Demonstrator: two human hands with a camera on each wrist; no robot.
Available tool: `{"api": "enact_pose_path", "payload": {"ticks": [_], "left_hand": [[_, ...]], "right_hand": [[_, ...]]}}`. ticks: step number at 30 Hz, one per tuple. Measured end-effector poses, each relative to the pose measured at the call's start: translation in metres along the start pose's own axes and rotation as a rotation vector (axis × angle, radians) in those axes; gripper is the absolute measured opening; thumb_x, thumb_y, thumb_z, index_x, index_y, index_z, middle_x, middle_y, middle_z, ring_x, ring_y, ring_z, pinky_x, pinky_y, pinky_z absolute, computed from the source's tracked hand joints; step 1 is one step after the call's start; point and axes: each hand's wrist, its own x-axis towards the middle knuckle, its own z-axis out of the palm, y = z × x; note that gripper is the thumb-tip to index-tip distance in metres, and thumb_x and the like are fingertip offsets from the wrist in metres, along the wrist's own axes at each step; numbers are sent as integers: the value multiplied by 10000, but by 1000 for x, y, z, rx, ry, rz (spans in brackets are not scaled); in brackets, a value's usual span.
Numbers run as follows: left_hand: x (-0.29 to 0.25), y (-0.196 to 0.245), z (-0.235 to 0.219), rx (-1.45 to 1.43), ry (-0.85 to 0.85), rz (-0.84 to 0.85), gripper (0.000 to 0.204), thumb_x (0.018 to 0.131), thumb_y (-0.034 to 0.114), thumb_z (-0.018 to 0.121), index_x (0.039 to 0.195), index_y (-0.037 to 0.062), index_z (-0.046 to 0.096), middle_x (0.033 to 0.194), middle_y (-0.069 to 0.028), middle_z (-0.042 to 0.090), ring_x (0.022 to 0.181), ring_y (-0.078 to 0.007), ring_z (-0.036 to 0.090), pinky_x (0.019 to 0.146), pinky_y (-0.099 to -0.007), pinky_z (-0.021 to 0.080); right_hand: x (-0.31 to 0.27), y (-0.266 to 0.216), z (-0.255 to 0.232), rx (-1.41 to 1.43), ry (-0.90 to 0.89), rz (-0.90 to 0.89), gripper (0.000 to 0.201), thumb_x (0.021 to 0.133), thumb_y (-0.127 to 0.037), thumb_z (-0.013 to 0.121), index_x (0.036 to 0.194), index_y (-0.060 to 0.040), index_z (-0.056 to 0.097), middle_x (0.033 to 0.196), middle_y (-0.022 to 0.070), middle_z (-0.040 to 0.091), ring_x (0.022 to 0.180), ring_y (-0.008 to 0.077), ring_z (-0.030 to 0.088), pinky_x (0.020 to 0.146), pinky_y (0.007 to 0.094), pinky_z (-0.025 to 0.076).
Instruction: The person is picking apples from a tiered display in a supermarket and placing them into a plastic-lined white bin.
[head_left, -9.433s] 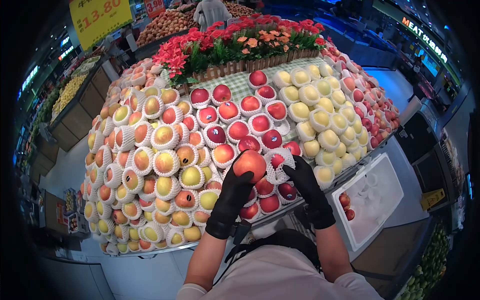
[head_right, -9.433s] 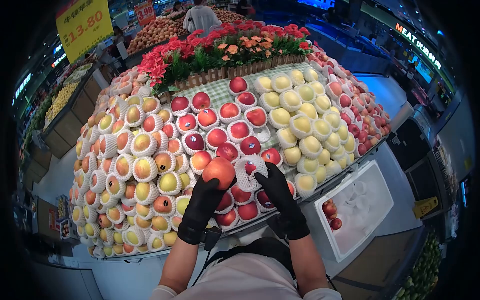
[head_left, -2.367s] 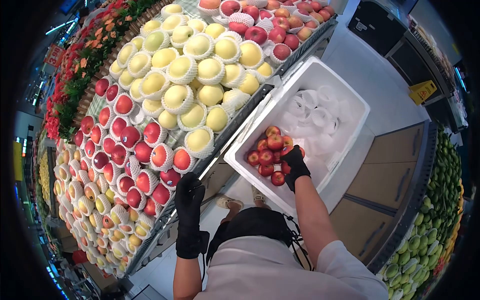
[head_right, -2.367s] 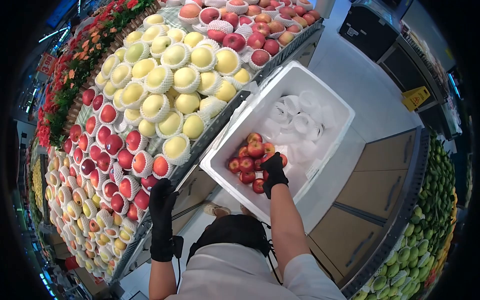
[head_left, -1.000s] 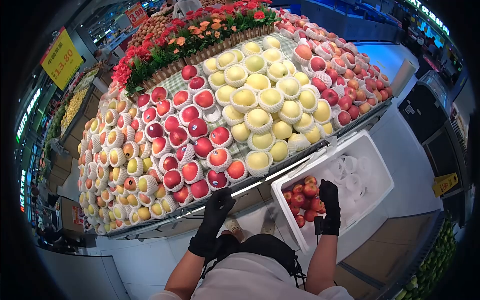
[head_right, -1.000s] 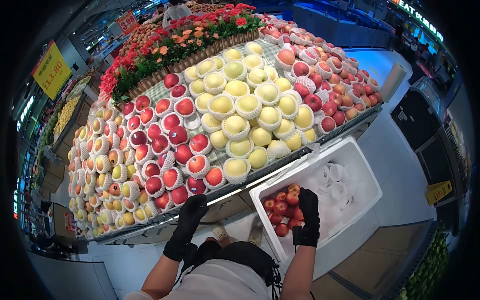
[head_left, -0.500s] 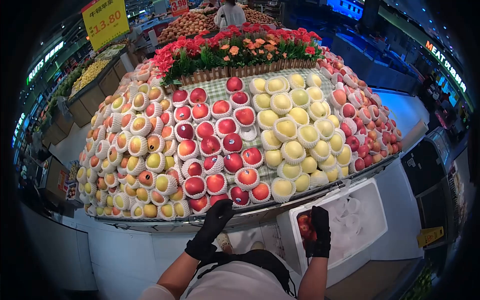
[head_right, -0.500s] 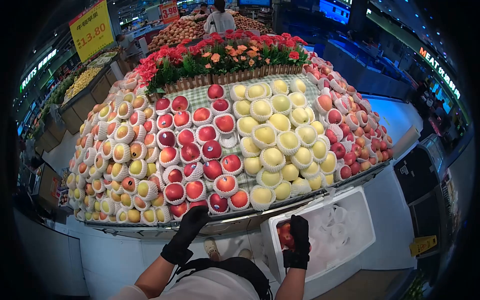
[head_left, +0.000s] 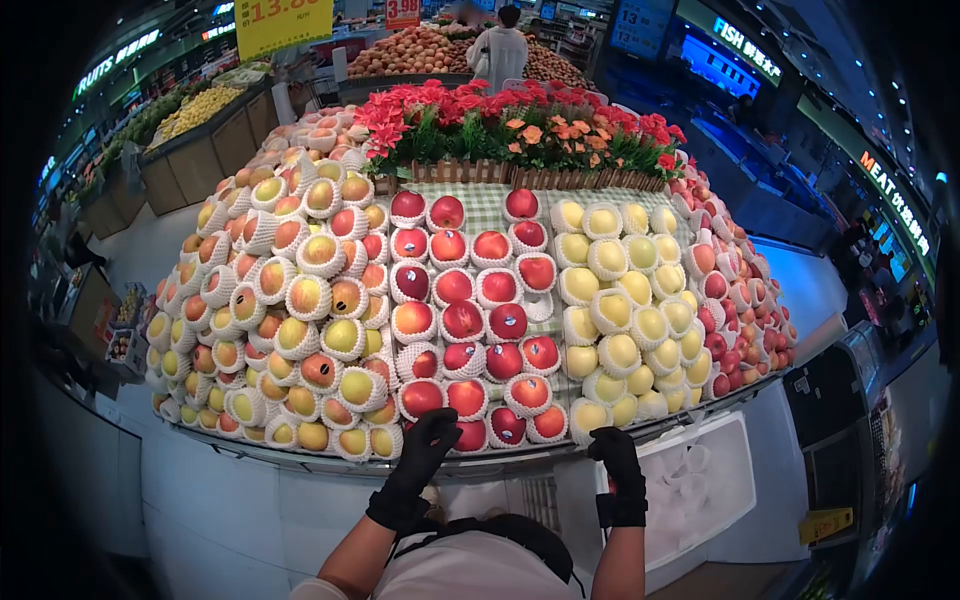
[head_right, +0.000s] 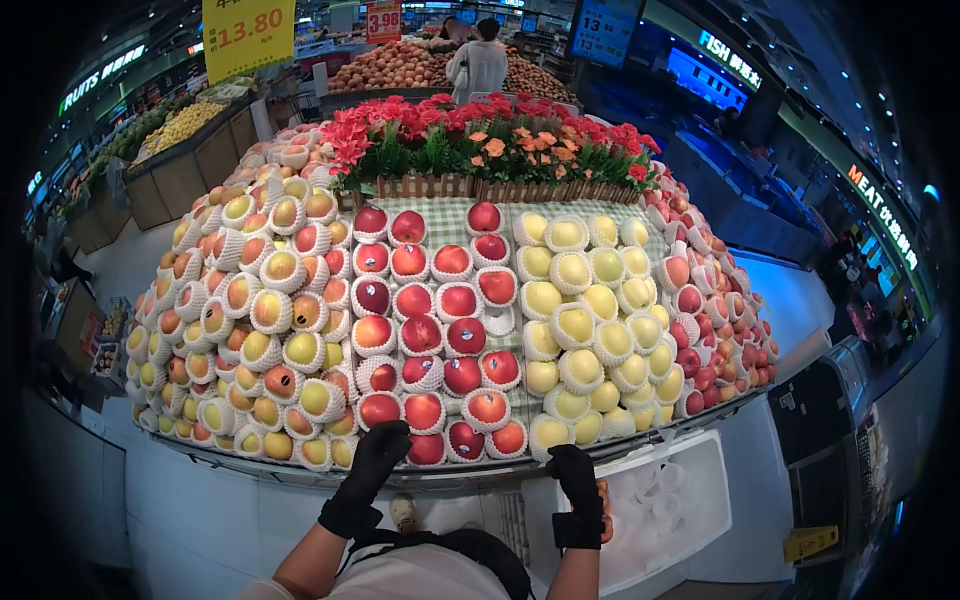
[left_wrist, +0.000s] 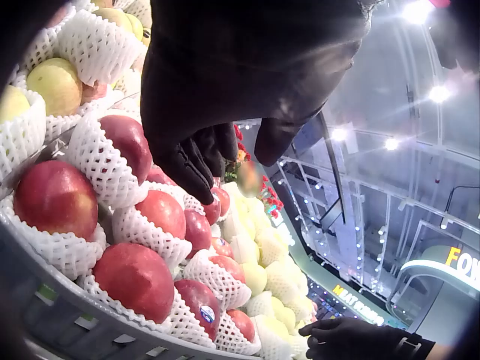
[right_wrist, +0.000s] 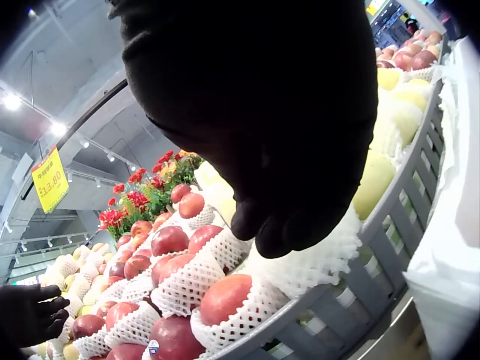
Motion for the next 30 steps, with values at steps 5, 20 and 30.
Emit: {"api": "enact_pose_path", "payload": {"ticks": [5,20,30], "left_hand": [[8,3,-22,-133,10,-51,347,860,91,706,1180,54,578,1074,-33,639,968,-112,619,877,-297,490],[25,14,-65,-204,-53,-11,334,859,54,690,1176,43,586,1038,-22,641,951,-94,606,854,-271,488],[28,15,-72,-244,-25,-81,353,870,47,667,1205,37,556,1108,-49,619,1010,-120,601,880,-282,489]], "right_hand": [[10,-21,29,-89,14,18,214,868,-109,620,1041,15,641,799,81,669,664,156,641,637,288,521],[7,-73,112,-199,-41,-70,205,909,-196,612,978,-9,658,750,45,652,639,112,600,599,260,483],[45,-82,125,-21,-206,-113,290,867,-116,586,1128,10,591,957,92,674,792,151,640,709,278,524]]}}
